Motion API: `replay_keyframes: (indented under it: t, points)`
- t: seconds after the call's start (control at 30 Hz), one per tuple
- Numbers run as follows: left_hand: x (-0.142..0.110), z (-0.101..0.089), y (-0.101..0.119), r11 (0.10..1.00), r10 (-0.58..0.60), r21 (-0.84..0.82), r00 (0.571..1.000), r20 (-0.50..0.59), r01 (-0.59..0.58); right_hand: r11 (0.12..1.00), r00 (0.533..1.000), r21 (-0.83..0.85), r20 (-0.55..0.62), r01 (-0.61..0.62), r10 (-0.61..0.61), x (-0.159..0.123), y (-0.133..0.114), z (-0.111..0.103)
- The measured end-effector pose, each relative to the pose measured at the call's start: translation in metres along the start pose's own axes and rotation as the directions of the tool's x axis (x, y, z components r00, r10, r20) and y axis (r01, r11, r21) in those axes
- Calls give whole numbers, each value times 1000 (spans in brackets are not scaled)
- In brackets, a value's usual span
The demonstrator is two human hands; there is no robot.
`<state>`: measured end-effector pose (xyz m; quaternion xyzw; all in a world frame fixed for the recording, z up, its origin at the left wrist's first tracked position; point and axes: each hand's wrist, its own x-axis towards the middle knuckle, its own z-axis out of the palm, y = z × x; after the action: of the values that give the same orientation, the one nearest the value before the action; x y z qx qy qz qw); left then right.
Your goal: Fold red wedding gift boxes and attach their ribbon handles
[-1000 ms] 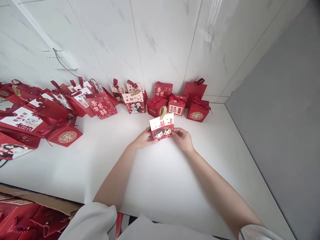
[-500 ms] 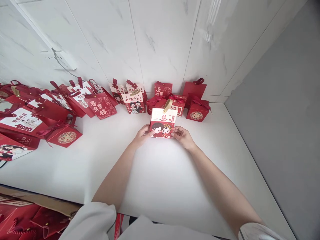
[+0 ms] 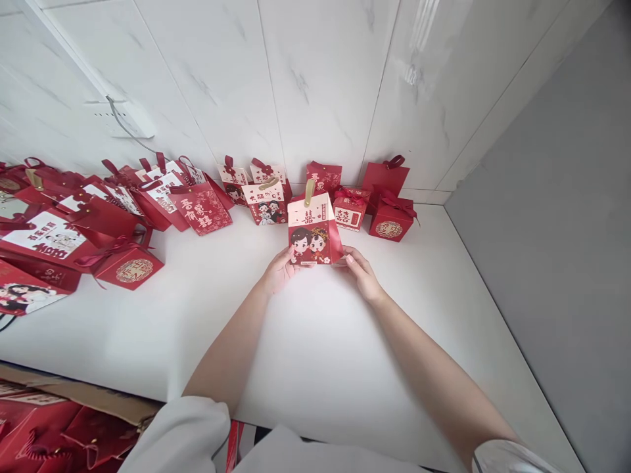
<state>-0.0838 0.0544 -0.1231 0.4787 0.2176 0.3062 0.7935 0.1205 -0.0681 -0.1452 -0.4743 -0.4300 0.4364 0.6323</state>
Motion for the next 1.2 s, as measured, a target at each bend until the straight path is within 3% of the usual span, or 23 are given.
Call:
replay_keyframes:
  t: [0.1,0.23,0.37,0.53,0.67,0.77,0.83,0.97,1.07,1.2]
  points:
    - [0,6,-3,998,-45,43,998,46,43,996,995,55,77,-65,61,0,-2,0]
    - [1,6,-10,984,-55,170,998,1,54,995,994,23,43,-97,96,1,1,-4]
    - [5,1,-14,984,8,176,1000,-23,-4,995,995,-2,10,-101,101,1,6,-4]
    - [6,4,-20,922,143,379,980,-135,-82,999,996,-25,-82,-35,33,-1,10,4]
    - [-1,18,-31,803,243,572,968,-57,-168,977,982,-197,-153,77,-108,-7,8,11]
    - [-3,25,-36,752,290,636,953,-85,-172,929,971,-332,-108,166,-212,-13,2,13]
    - [-2,27,-33,818,266,550,958,-104,-167,928,968,-319,-93,192,-232,-15,-2,14]
    - [-2,30,-16,978,180,122,980,-80,-169,978,971,-190,-201,91,-130,-10,-3,10]
    - [-5,31,-6,991,84,-96,995,-45,-88,992,955,-122,-297,-36,-2,-1,3,3]
    - [-8,28,0,990,-37,-135,999,6,38,991,947,-113,-318,-78,38,5,9,-2]
